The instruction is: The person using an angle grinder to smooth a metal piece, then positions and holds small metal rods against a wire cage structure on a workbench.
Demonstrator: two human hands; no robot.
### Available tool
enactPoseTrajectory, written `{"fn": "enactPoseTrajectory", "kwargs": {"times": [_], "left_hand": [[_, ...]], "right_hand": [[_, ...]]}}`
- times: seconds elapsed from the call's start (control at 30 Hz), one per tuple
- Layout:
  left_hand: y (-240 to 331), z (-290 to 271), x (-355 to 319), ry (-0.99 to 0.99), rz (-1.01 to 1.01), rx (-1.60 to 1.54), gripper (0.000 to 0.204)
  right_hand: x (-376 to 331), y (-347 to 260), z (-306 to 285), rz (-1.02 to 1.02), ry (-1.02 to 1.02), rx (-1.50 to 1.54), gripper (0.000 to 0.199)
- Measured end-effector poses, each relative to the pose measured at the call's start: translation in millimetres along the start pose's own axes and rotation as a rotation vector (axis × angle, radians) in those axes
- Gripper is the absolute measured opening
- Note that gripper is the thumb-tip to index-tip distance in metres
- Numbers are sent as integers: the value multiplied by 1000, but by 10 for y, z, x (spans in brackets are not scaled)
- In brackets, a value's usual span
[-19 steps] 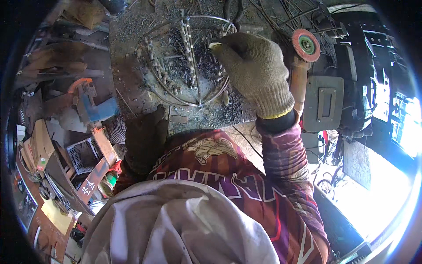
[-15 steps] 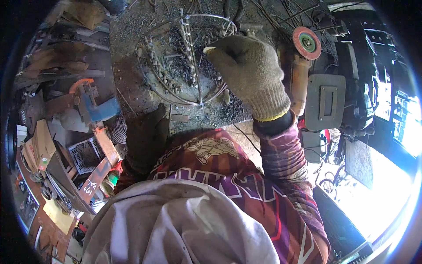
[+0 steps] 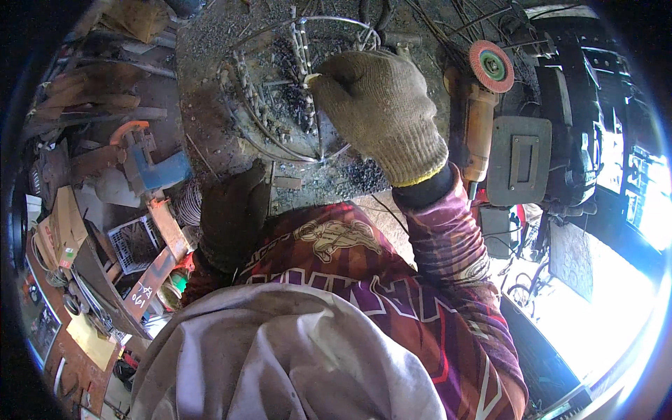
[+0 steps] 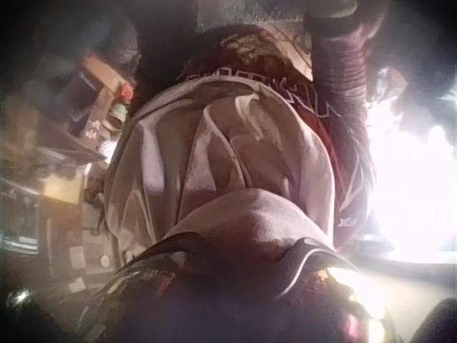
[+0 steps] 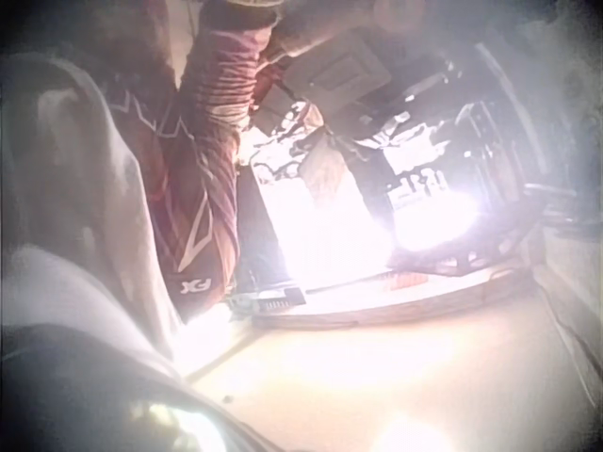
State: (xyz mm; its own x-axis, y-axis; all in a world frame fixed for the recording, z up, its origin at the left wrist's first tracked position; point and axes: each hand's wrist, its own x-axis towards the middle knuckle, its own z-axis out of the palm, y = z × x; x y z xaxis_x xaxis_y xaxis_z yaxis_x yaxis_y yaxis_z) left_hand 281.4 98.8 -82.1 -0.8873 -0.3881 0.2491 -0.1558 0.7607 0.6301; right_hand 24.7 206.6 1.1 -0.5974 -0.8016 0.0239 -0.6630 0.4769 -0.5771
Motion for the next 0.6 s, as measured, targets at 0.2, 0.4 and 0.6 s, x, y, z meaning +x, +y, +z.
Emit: {"fn": "enactPoseTrajectory", "kwargs": {"times": [0.2, 0.4, 0.6], "left_hand": [[44, 3, -34, -23, -72, -35, 33], [-8, 25, -37, -44, -56, -38, 32], [23, -3, 7, -29, -53, -44, 29]], "right_hand": [[-46, 51, -132, 86, 42, 22, 30], [5, -32, -37, -13, 7, -16, 30], [-16, 66, -62, 0, 50, -45, 29]]}}
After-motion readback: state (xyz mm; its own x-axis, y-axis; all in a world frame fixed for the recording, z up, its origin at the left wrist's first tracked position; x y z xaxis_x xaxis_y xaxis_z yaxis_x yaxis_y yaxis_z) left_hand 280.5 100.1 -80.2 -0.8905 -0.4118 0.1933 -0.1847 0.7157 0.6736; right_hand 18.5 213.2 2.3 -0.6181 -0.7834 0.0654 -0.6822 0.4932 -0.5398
